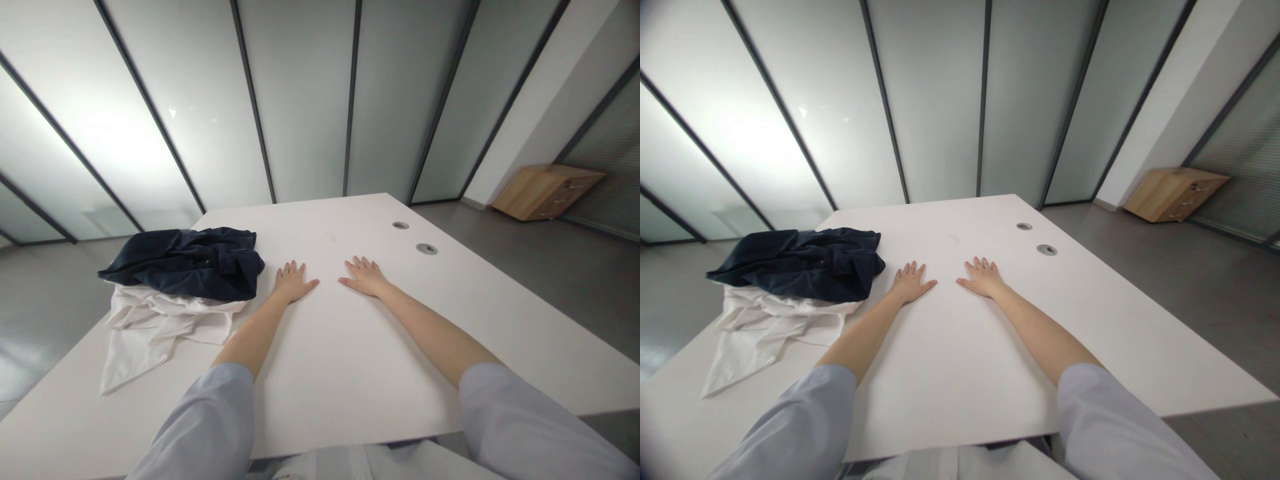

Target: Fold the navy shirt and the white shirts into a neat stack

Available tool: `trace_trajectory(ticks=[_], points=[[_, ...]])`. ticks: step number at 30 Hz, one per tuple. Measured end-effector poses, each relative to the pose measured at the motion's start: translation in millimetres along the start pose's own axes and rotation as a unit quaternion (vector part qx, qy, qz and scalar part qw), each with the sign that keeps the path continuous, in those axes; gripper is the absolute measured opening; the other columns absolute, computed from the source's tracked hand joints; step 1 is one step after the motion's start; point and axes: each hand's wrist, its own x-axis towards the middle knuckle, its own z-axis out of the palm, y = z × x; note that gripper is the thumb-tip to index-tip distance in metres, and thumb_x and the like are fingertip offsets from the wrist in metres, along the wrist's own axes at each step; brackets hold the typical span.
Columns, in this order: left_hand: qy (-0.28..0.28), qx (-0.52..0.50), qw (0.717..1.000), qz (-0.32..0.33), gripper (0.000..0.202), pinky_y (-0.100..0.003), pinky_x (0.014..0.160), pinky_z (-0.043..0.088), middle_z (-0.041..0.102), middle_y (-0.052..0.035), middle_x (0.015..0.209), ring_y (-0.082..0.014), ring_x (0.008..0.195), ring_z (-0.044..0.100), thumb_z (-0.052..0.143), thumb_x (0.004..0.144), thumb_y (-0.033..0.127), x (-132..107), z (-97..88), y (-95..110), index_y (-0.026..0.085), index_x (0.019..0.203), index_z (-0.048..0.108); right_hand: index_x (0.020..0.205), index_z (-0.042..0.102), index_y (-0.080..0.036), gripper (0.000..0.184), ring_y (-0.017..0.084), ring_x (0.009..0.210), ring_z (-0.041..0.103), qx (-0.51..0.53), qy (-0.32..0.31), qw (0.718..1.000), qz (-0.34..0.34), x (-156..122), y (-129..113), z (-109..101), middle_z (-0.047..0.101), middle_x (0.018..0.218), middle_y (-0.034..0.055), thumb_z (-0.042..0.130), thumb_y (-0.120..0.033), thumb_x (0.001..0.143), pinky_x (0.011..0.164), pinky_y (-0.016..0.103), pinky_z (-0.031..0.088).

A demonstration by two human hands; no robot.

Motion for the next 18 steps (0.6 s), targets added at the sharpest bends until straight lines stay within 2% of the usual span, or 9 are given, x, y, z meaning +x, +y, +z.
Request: trace_trajectory(ticks=[10, 15, 18], points=[[0.012, 0.003, 1.000, 0.002, 0.086, -0.051, 0.114, 0.019, 0.021, -0.0172, 0.158, -0.0358, 0.145, 0.019, 0.027, 0.085, 0.075, -1.8, -3.0, -0.6, 0.018, 0.149, 0.031, 0.152, 0.027, -0.021, 0.086, 0.037, 0.145, 0.015, -0.004, -0.004, 1.000, 0.000, 0.5, -0.7, -0.5, 0.017, 0.159, 0.0154, 0.026, -0.076, 0.086, 0.113, 0.055, 0.015], [-0.004, 0.036, 0.999, 0.009, 0.075, -0.048, 0.111, 0.026, 0.034, -0.0169, 0.153, -0.0332, 0.139, 0.033, 0.032, 0.087, 0.068, -2.3, -15.6, -0.6, 0.018, 0.143, 0.040, 0.152, 0.026, -0.022, 0.087, 0.037, 0.145, 0.015, -0.004, -0.005, 1.000, 0.000, 1.4, 0.2, 0.9, 0.017, 0.160, 0.0147, 0.025, -0.077, 0.085, 0.113, 0.055, 0.015], [-0.010, 0.065, 0.998, 0.008, 0.070, -0.049, 0.111, 0.025, 0.036, -0.0156, 0.152, -0.0329, 0.139, 0.033, 0.040, 0.086, 0.063, -2.2, -28.4, -2.9, 0.020, 0.141, 0.041, 0.153, 0.026, -0.022, 0.087, 0.037, 0.145, 0.014, -0.005, -0.008, 1.000, -0.001, 1.4, 0.1, 0.3, 0.017, 0.160, 0.0140, 0.024, -0.077, 0.085, 0.114, 0.055, 0.014]])
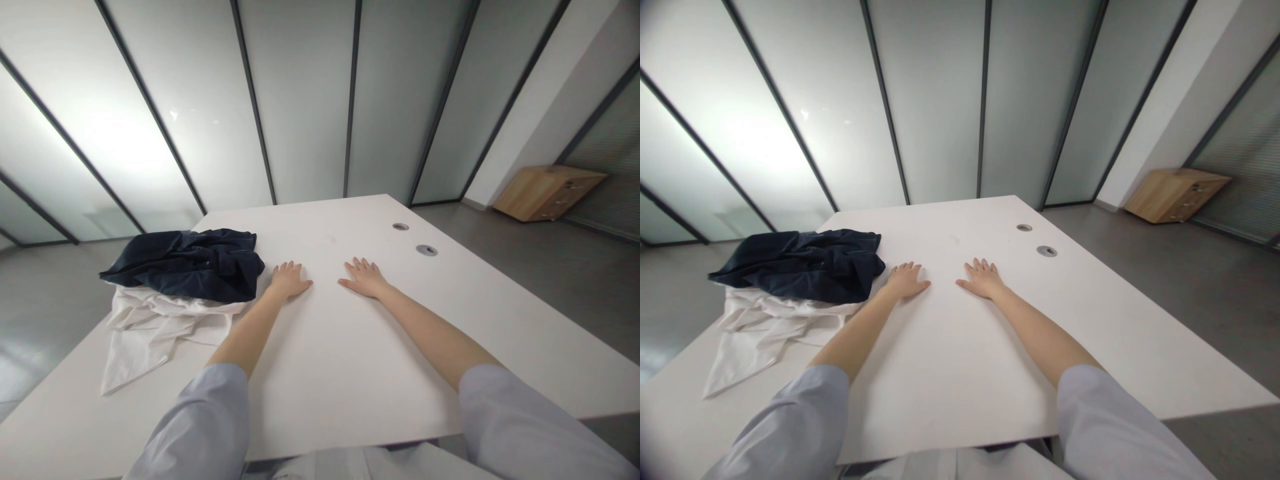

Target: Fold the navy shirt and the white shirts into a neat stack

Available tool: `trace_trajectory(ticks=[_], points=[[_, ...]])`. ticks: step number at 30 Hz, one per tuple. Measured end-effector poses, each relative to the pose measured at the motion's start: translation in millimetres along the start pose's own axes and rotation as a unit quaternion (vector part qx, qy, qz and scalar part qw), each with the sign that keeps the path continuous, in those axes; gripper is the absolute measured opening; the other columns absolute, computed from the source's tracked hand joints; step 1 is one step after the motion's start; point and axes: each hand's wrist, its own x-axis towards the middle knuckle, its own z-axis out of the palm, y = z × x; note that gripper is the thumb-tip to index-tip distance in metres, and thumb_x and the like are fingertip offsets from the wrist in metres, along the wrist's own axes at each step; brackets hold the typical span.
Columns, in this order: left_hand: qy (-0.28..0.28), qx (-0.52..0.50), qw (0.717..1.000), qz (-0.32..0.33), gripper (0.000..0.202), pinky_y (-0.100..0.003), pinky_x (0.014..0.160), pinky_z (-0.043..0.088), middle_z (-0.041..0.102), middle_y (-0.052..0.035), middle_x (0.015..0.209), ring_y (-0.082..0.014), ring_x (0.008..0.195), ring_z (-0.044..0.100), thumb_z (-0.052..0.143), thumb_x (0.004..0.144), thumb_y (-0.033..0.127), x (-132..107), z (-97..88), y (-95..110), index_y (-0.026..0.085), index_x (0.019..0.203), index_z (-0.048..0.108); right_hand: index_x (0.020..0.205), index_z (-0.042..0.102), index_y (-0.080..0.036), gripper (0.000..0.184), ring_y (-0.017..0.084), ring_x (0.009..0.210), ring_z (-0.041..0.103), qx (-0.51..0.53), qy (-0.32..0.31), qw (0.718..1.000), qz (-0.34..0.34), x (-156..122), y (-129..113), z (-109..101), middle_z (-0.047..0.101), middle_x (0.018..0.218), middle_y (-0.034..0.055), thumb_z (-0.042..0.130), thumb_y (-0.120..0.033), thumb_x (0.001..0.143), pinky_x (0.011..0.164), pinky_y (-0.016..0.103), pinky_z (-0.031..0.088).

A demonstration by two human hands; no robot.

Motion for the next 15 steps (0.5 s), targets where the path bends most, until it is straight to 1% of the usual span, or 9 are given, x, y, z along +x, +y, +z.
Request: trace_trajectory(ticks=[4, 6, 8, 10, 12, 14, 15], points=[[0.031, 0.043, 0.999, -0.010, 0.069, -0.054, 0.112, 0.019, 0.035, -0.0137, 0.153, -0.0341, 0.141, 0.028, 0.049, 0.083, 0.058, -1.9, -25.2, -15.6, 0.023, 0.142, 0.040, 0.153, 0.024, -0.022, 0.087, 0.037, 0.145, 0.013, 0.002, -0.008, 1.000, 0.000, 0.5, 0.5, -0.9, 0.015, 0.160, 0.0135, 0.022, -0.077, 0.085, 0.114, 0.055, 0.014], [0.052, 0.063, 0.996, -0.024, 0.068, -0.056, 0.113, 0.015, 0.036, -0.0145, 0.151, -0.0345, 0.141, 0.026, 0.052, 0.082, 0.055, -2.3, -40.3, -28.8, 0.022, 0.141, 0.041, 0.153, 0.024, -0.022, 0.088, 0.037, 0.145, 0.012, 0.004, -0.008, 1.000, -0.001, 0.8, 1.4, -0.7, 0.015, 0.160, 0.0137, 0.022, -0.077, 0.085, 0.114, 0.055, 0.013], [0.060, 0.081, 0.993, -0.055, 0.069, -0.058, 0.113, 0.014, 0.037, -0.0167, 0.150, -0.0363, 0.141, 0.025, 0.056, 0.079, 0.052, -1.9, -54.2, -45.0, 0.021, 0.140, 0.043, 0.153, 0.024, -0.022, 0.088, 0.037, 0.145, 0.012, 0.007, -0.005, 1.000, -0.003, 0.7, 2.3, -0.2, 0.015, 0.160, 0.0139, 0.022, -0.077, 0.085, 0.114, 0.055, 0.013], [0.043, 0.097, 0.989, -0.101, 0.070, -0.062, 0.110, 0.016, 0.038, -0.0191, 0.149, -0.0395, 0.140, 0.025, 0.061, 0.075, 0.049, -1.0, -63.7, -63.3, 0.020, 0.137, 0.047, 0.153, 0.025, -0.022, 0.088, 0.037, 0.145, 0.012, 0.009, -0.001, 1.000, -0.006, 0.4, 3.0, 0.3, 0.016, 0.160, 0.0140, 0.022, -0.077, 0.085, 0.114, 0.055, 0.013], [0.004, 0.103, 0.985, -0.140, 0.066, -0.065, 0.106, 0.022, 0.044, -0.0210, 0.145, -0.0417, 0.135, 0.032, 0.063, 0.072, 0.043, -0.6, -67.3, -82.3, 0.018, 0.132, 0.053, 0.153, 0.026, -0.021, 0.087, 0.037, 0.145, 0.013, 0.010, 0.003, 1.000, -0.008, 0.0, 3.1, 0.8, 0.017, 0.160, 0.0140, 0.023, -0.077, 0.085, 0.114, 0.055, 0.014], [-0.029, 0.089, 0.983, -0.157, 0.054, -0.061, 0.104, 0.029, 0.053, -0.0206, 0.136, -0.0406, 0.129, 0.042, 0.061, 0.073, 0.033, -0.7, -65.5, -100.1, 0.017, 0.124, 0.059, 0.152, 0.027, -0.021, 0.087, 0.037, 0.145, 0.013, 0.012, 0.005, 1.000, -0.006, -0.1, 2.9, 1.4, 0.018, 0.160, 0.0139, 0.024, -0.076, 0.085, 0.114, 0.055, 0.014], [-0.033, 0.073, 0.983, -0.163, 0.048, -0.057, 0.103, 0.033, 0.057, -0.0198, 0.132, -0.0392, 0.126, 0.046, 0.059, 0.074, 0.029, -0.7, -63.5, -107.7, 0.017, 0.120, 0.062, 0.152, 0.027, -0.021, 0.087, 0.037, 0.145, 0.013, 0.014, 0.007, 1.000, -0.005, 0.0, 2.7, 1.6, 0.018, 0.160, 0.0137, 0.024, -0.076, 0.085, 0.114, 0.055, 0.014]])
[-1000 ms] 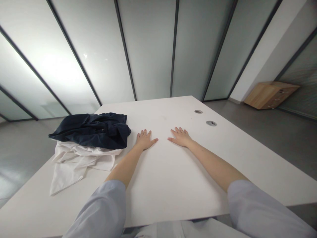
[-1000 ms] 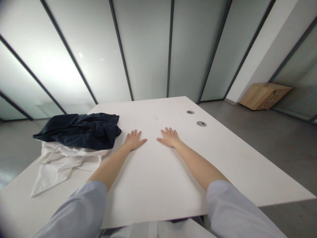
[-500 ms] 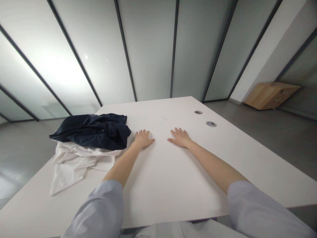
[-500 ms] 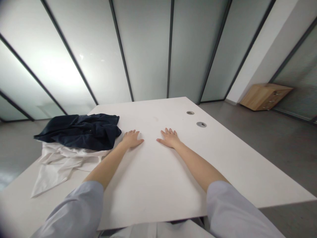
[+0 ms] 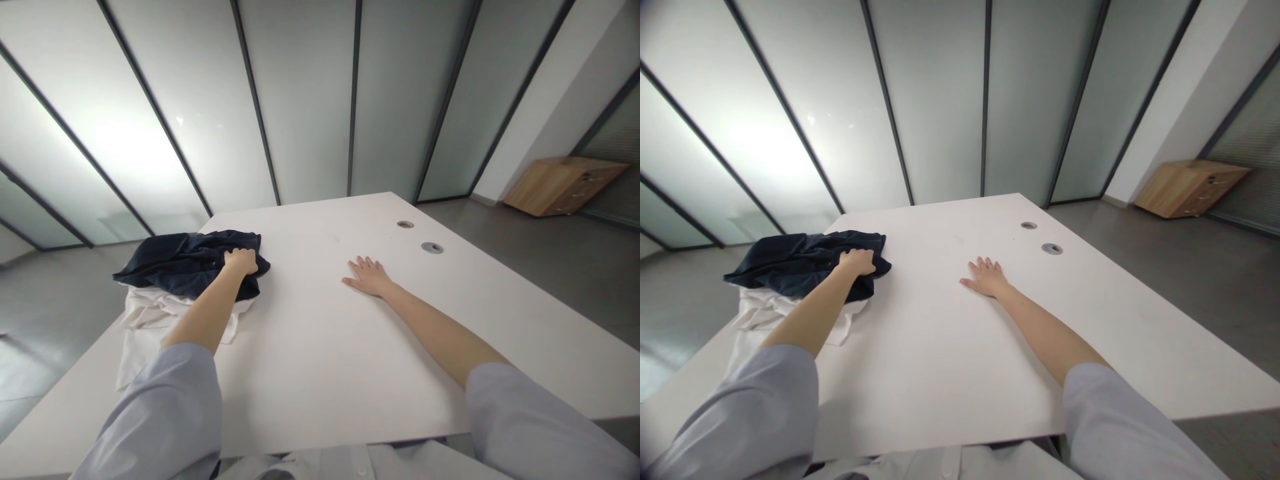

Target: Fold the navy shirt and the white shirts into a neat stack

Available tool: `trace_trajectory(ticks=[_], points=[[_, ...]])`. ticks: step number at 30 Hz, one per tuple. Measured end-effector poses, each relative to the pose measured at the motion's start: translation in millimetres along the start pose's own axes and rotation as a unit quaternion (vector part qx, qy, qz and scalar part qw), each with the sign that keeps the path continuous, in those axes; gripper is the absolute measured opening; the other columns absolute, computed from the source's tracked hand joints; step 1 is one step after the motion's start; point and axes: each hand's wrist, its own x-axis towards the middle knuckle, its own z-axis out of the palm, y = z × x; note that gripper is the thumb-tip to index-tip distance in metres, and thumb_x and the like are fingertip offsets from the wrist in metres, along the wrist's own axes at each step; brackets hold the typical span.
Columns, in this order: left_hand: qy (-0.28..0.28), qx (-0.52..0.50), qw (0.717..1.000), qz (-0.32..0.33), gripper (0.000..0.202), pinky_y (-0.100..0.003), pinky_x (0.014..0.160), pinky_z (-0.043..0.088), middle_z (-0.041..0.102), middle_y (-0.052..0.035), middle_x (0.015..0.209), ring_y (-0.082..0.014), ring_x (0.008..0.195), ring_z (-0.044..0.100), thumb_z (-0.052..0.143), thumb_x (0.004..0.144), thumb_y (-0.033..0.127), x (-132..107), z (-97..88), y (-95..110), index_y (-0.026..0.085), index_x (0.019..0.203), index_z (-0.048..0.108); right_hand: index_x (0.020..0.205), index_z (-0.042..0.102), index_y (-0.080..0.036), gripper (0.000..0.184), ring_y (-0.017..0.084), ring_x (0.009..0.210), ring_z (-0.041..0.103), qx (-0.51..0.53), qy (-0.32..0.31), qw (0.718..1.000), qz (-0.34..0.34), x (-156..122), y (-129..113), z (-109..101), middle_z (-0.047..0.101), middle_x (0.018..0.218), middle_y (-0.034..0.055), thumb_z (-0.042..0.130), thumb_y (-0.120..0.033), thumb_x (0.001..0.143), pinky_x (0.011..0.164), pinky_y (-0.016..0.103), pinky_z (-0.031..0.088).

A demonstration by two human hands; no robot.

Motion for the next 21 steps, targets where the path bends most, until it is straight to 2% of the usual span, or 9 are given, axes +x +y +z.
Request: trace_trajectory(ticks=[3, 6, 9, 12, 14, 16, 19, 21], points=[[0.046, -0.098, 0.994, -0.034, 0.038, -0.048, 0.097, 0.043, 0.063, -0.0172, 0.125, -0.0348, 0.118, 0.056, 0.049, 0.080, 0.023, 7.2, 5.2, -11.6, 0.018, 0.114, 0.065, 0.152, 0.027, -0.021, 0.087, 0.037, 0.145, 0.013, 0.001, 0.001, 1.000, 0.003, 0.0, -0.6, 0.3, 0.017, 0.160, 0.0134, 0.024, -0.077, 0.085, 0.114, 0.055, 0.013], [0.154, -0.226, 0.957, -0.091, 0.040, -0.043, 0.092, 0.047, 0.064, -0.0159, 0.123, -0.0320, 0.113, 0.060, 0.038, 0.086, 0.020, 13.6, -4.5, -4.2, 0.017, 0.118, 0.061, 0.153, 0.026, -0.022, 0.087, 0.037, 0.145, 0.014, -0.005, 0.000, 1.000, 0.002, -1.3, -1.8, -0.4, 0.018, 0.160, 0.0139, 0.024, -0.076, 0.085, 0.114, 0.055, 0.015], [0.231, -0.323, 0.913, -0.090, 0.041, -0.039, 0.094, 0.046, 0.067, -0.0127, 0.118, -0.0285, 0.113, 0.060, 0.032, 0.088, 0.017, 15.9, -24.2, 27.5, 0.016, 0.119, 0.059, 0.151, 0.031, -0.021, 0.084, 0.037, 0.144, 0.018, -0.005, 0.010, 1.000, 0.001, -2.8, -2.8, -0.8, 0.021, 0.159, 0.0147, 0.030, -0.075, 0.086, 0.113, 0.055, 0.017], [0.235, -0.400, 0.886, -0.011, 0.041, -0.035, 0.095, 0.046, 0.069, -0.0079, 0.114, -0.0243, 0.110, 0.061, 0.033, 0.087, 0.015, 7.3, -33.2, 81.3, 0.018, 0.117, 0.060, 0.144, 0.042, -0.022, 0.072, 0.035, 0.141, 0.025, 0.027, 0.047, 0.999, 0.003, -0.3, 0.5, 0.5, 0.031, 0.155, 0.0130, 0.035, -0.067, 0.088, 0.112, 0.053, 0.021], [0.189, -0.455, 0.867, 0.074, 0.041, -0.032, 0.096, 0.046, 0.069, -0.0060, 0.114, -0.0216, 0.109, 0.061, 0.034, 0.085, 0.012, -6.6, -25.8, 122.9, 0.017, 0.115, 0.062, 0.139, 0.049, -0.021, 0.059, 0.031, 0.136, 0.036, 0.086, 0.102, 0.991, 0.017, 4.0, 7.6, 1.7, 0.044, 0.148, 0.0122, 0.032, -0.055, 0.093, 0.110, 0.048, 0.027], [0.095, -0.523, 0.830, 0.168, 0.040, -0.031, 0.096, 0.047, 0.070, -0.0056, 0.110, -0.0199, 0.105, 0.062, 0.035, 0.083, 0.010, -26.1, -8.9, 162.1, 0.016, 0.108, 0.064, 0.135, 0.052, -0.017, 0.054, 0.028, 0.127, 0.046, 0.157, 0.178, 0.971, 0.040, 8.9, 18.0, 1.8, 0.055, 0.137, 0.0133, 0.026, -0.043, 0.096, 0.106, 0.044, 0.033], [-0.094, -0.623, 0.725, 0.278, 0.034, -0.032, 0.097, 0.047, 0.072, -0.0063, 0.099, -0.0190, 0.100, 0.064, 0.041, 0.076, 0.010, -58.1, 21.5, 203.4, 0.015, 0.097, 0.067, 0.131, 0.055, -0.012, 0.053, 0.029, 0.119, 0.051, 0.219, 0.281, 0.931, 0.081, 11.8, 33.8, -1.4, 0.061, 0.126, 0.0162, 0.024, -0.032, 0.093, 0.100, 0.044, 0.039], [-0.236, -0.645, 0.647, 0.331, 0.027, -0.034, 0.089, 0.051, 0.071, -0.0059, 0.084, -0.0194, 0.087, 0.066, 0.044, 0.069, 0.012, -75.3, 35.8, 214.9, 0.014, 0.084, 0.067, 0.131, 0.056, -0.012, 0.053, 0.030, 0.119, 0.051, 0.217, 0.313, 0.921, 0.087, 9.6, 39.7, -5.0, 0.061, 0.126, 0.0164, 0.025, -0.029, 0.091, 0.101, 0.045, 0.038]])
